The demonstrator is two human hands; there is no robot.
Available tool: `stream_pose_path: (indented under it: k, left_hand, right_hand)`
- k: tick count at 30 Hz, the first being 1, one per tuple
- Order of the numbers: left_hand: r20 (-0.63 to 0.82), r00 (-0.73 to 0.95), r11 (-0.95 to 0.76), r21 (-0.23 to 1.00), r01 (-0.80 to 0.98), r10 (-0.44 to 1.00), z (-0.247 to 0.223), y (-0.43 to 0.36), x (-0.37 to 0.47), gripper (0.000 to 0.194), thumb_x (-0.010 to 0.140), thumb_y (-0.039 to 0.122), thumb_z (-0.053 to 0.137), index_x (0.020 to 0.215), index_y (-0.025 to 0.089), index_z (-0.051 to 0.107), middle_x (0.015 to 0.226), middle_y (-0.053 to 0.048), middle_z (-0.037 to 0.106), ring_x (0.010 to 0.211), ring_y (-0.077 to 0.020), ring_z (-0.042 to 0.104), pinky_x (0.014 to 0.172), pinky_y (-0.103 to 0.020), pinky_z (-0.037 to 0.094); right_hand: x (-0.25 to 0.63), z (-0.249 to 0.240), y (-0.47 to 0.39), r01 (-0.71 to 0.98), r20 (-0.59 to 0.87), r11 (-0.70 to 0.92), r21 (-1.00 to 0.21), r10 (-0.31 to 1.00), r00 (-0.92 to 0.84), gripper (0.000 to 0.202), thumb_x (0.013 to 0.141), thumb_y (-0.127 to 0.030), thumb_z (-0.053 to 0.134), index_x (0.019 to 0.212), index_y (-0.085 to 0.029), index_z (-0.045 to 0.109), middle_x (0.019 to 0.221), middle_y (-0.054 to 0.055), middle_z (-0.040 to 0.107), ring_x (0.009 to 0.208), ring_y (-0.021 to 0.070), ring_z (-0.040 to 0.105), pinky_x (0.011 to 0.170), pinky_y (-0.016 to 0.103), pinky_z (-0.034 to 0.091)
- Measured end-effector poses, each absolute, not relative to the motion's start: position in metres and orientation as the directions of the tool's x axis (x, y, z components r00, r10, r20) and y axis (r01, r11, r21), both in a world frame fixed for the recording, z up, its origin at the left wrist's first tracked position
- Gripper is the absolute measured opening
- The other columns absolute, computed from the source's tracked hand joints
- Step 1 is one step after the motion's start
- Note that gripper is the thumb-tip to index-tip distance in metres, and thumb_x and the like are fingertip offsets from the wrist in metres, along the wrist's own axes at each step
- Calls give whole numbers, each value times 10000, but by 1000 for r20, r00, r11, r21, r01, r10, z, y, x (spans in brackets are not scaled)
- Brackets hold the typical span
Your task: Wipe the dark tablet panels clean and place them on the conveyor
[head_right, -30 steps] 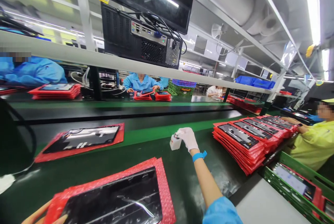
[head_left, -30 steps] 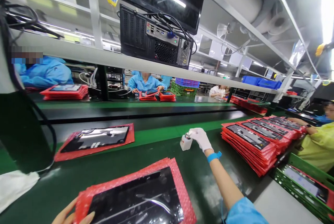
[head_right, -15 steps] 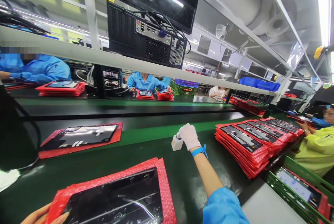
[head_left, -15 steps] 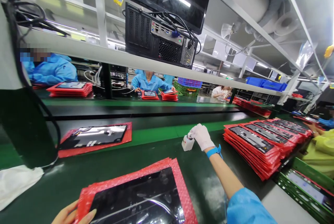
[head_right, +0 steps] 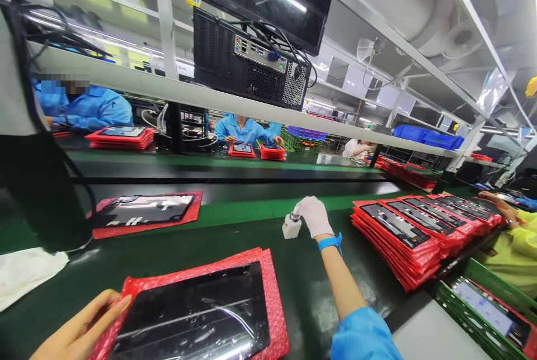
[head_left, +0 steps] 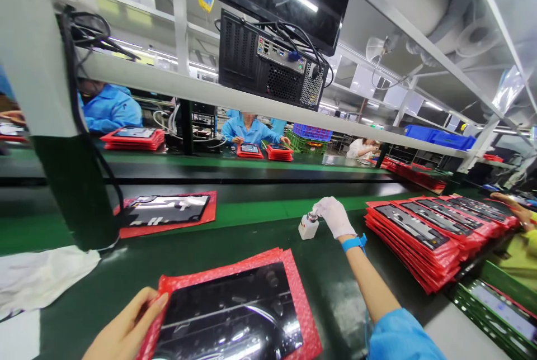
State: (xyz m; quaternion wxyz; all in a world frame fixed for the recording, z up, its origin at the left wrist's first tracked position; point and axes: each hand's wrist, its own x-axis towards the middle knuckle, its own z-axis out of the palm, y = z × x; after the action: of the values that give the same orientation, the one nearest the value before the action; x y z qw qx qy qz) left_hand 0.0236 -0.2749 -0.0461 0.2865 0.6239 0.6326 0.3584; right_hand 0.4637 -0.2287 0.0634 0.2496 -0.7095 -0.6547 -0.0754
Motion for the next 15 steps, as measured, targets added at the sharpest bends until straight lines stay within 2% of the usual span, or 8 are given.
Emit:
stream_pose_path:
  k: [3,5,7,9,11,13,15]
  left_hand:
    - [-21,-9,23,878,479,1000,-51,-277,23,641,662,898,329,673,282,507,586,70,558,630,-202,574,657,-291,454]
    - [7,-81,28,909,416,997,-53,-279,28,650,639,905,350,683,275,505,590,65,547,638,-204,557,659,-297,438]
    - [55,-131,-3,930,368,990,-52,-282,35,657,619,908,376,665,264,495,576,62,510,618,-194,521,633,-295,420]
    - [88,-128,-40,940,340,988,-48,-285,41,645,615,896,414,636,254,475,569,61,472,593,-178,482,601,-289,401]
    - [107,-114,-65,946,319,988,-44,-288,45,619,624,870,460,621,250,460,574,61,459,577,-167,466,583,-289,394]
    - [106,-122,-69,958,279,987,-42,-289,47,601,604,851,513,636,253,462,567,61,468,562,-169,475,577,-298,402]
    - [95,-119,-66,972,227,988,-43,-289,46,593,574,822,578,702,248,507,618,36,556,615,-195,547,626,-321,446]
  right_hand:
    - [464,66,-244,888,471,18,-460,853,227,296,791,-155,439,872,-137,724,961,84,743,890,190,662,768,261,468]
    - [449,61,-258,831,461,75,-551,857,229,341,814,-173,396,919,-122,717,964,84,745,867,182,675,744,256,487]
    - [417,52,-273,788,442,149,-598,881,169,329,833,-176,396,894,-133,717,929,67,746,825,169,675,712,247,491]
    - [369,41,-287,765,425,244,-596,904,43,262,838,-169,461,847,-171,723,913,40,742,838,167,663,729,249,484]
    - [310,28,-297,813,401,332,-478,906,-134,208,848,-143,526,799,-198,721,889,30,727,859,176,642,745,262,469]
    - [251,14,-301,897,336,375,-235,897,-287,190,873,-122,546,794,-185,707,861,53,699,815,192,621,691,282,455]
    - [210,-2,-300,916,287,400,-15,880,-380,165,886,-109,546,803,-163,678,827,62,669,741,198,595,608,294,435]
